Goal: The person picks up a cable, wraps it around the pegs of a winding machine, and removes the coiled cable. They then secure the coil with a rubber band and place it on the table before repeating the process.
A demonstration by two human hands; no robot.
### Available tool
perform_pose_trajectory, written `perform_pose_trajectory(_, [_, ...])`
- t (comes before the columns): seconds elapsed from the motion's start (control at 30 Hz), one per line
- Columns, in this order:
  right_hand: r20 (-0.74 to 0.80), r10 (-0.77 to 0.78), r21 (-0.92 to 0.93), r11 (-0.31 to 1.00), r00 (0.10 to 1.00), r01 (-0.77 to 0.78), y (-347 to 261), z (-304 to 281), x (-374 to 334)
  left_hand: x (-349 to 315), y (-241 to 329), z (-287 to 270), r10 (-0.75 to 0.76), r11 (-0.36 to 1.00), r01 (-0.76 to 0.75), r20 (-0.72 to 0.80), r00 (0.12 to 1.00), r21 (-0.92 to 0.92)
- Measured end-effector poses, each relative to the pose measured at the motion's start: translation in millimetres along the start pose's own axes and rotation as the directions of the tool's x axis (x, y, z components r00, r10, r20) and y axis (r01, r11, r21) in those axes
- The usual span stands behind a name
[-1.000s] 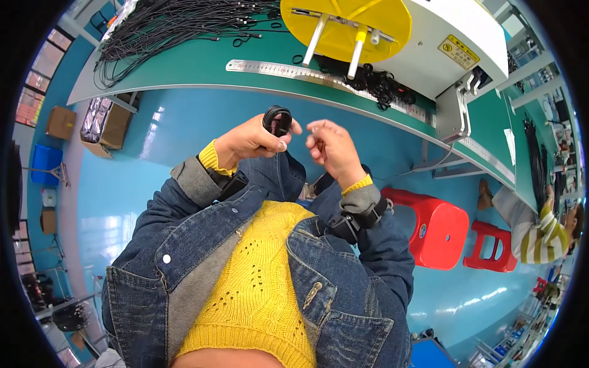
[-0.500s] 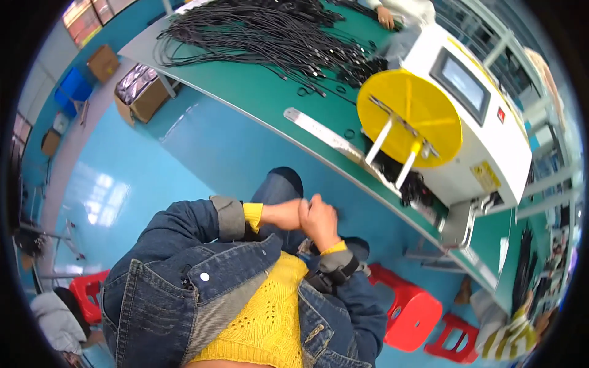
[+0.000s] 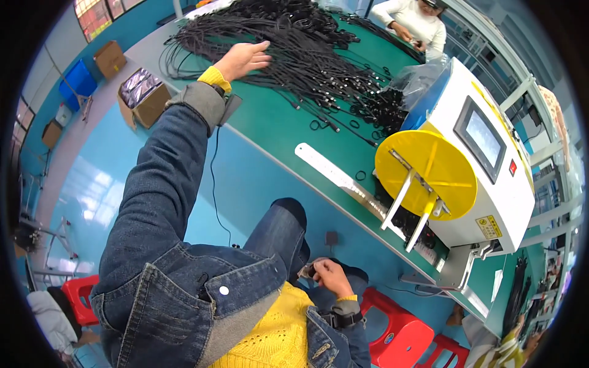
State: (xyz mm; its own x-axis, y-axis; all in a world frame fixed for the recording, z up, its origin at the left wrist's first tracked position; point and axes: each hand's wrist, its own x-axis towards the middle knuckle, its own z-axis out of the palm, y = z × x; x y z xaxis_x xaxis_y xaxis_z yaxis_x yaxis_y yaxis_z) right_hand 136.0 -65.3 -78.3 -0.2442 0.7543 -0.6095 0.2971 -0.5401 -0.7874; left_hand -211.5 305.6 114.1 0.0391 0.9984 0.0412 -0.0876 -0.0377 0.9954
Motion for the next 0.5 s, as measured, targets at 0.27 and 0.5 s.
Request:
perform_pose_trajectory(0.27, [-0.122, 0.027, 0.006, 1.0, 0.992, -0.026, 7, -1, 4, 42, -120, 15, 0.236, 0.086, -0.463, 0.433, 0.87, 0.882])
perform_pose_trajectory(0.5, [-0.129, 0.011, -0.046, 0.999, 0.992, -0.017, 2, 3, 10, 35, -118, 17, 0.34, -0.032, -0.386, 0.373, 0.863, 0.922])
